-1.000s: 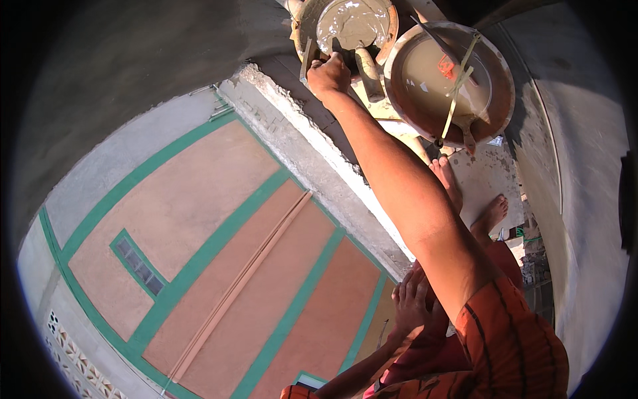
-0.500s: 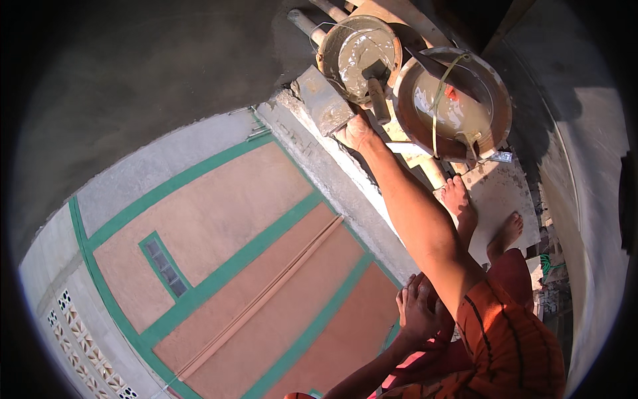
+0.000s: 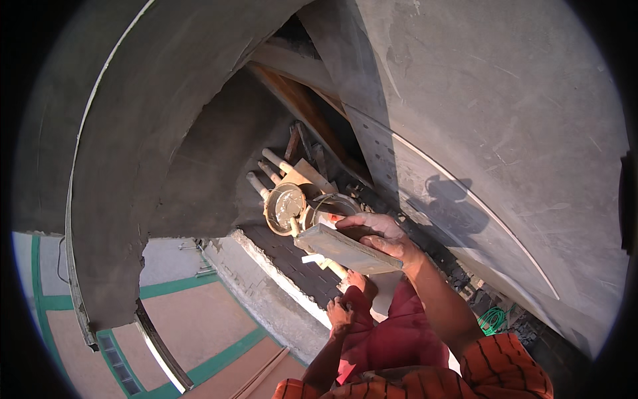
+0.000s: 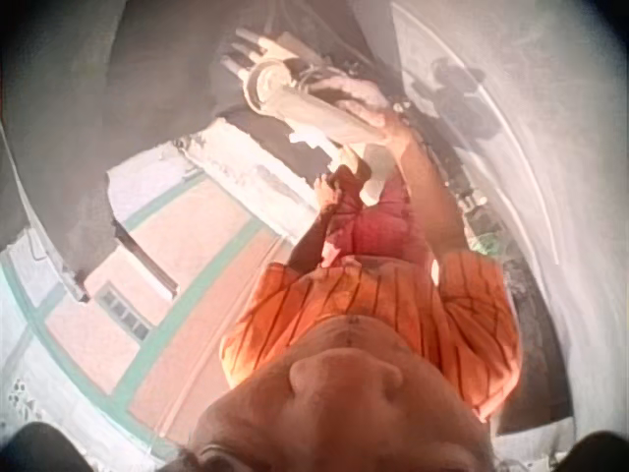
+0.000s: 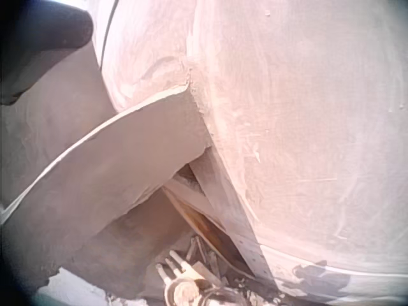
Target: The person applies and smooths cement onto a curved wall section using a trowel and a wooden float. They repeatedly scoop the mixture from a bucket, spread it over the surface, and level it to create a smooth finish.
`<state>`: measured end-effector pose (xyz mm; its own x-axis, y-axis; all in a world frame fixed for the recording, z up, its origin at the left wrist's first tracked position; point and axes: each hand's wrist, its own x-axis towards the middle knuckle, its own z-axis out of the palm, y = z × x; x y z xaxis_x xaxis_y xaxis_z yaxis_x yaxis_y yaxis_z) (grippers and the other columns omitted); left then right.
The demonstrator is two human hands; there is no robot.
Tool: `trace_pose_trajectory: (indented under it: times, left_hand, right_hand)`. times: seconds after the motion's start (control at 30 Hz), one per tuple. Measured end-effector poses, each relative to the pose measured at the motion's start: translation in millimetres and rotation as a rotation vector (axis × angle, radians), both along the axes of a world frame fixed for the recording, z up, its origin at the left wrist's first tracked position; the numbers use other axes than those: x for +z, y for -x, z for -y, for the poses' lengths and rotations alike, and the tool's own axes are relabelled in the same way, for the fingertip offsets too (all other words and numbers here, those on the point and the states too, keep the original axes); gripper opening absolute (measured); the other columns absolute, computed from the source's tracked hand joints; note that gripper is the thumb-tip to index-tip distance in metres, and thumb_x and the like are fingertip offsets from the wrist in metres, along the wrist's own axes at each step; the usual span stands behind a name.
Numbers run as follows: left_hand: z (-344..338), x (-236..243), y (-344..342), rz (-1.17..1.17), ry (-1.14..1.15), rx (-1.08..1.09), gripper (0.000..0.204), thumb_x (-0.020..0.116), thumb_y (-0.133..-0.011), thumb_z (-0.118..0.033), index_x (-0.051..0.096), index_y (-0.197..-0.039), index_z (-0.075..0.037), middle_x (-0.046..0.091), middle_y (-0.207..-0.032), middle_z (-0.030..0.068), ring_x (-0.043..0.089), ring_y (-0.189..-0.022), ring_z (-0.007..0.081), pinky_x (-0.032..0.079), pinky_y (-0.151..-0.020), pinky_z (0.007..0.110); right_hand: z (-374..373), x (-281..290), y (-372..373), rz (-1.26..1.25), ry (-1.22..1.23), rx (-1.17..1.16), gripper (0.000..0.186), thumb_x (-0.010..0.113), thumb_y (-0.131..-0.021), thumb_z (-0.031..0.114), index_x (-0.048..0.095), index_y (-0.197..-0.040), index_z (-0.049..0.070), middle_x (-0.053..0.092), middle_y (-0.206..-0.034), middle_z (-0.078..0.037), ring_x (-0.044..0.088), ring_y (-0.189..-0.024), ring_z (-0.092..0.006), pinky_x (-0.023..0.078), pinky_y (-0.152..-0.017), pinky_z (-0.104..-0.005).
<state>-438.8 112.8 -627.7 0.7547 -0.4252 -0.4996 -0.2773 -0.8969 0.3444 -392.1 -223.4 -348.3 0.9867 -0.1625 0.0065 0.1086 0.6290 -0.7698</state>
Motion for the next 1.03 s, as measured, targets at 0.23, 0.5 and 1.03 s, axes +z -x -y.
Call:
trace_pose_trajectory:
  times: [0.23,0.5,1.03]
  left_hand:
    - [27,109,-43,-0.129,0.398,0.473,0.036,0.069,-0.076,-0.017,0.061,-0.11,-0.005,0.061,-0.106,0.0162,0.06,-0.098,0.0332,0.047,-0.087,0.04]
    - [-53,83,-105,-0.348,0.537,0.788,0.025,0.071,-0.073,-0.008,0.062,-0.096,-0.002,0.067,-0.085,0.0064,0.061,-0.077,0.0165,0.049,-0.074,0.03]
    - [-137,-3,-137,0.321,0.388,-0.512,0.018,0.068,-0.083,-0.03,0.07,-0.076,-0.013,0.071,-0.075,0.0114,0.066,-0.067,0.0271,0.049,-0.062,0.044]
  right_hand:
    - [52,327,53,-0.122,1.328,-0.64,0.035,0.071,-0.08,0.017,0.067,-0.112,0.004,0.07,-0.105,-0.012,0.067,-0.093,-0.022,0.052,-0.084,-0.0337]
    - [63,406,-22,-0.145,1.816,-0.723,0.035,0.068,-0.08,0.018,0.068,-0.114,0.009,0.069,-0.109,-0.014,0.066,-0.097,-0.0305,0.051,-0.088,-0.0368]
    - [48,401,-117,-0.348,1.766,-0.505,0.037,0.068,-0.079,0.022,0.07,-0.114,0.01,0.071,-0.106,-0.014,0.069,-0.093,-0.0283,0.052,-0.087,-0.0367]
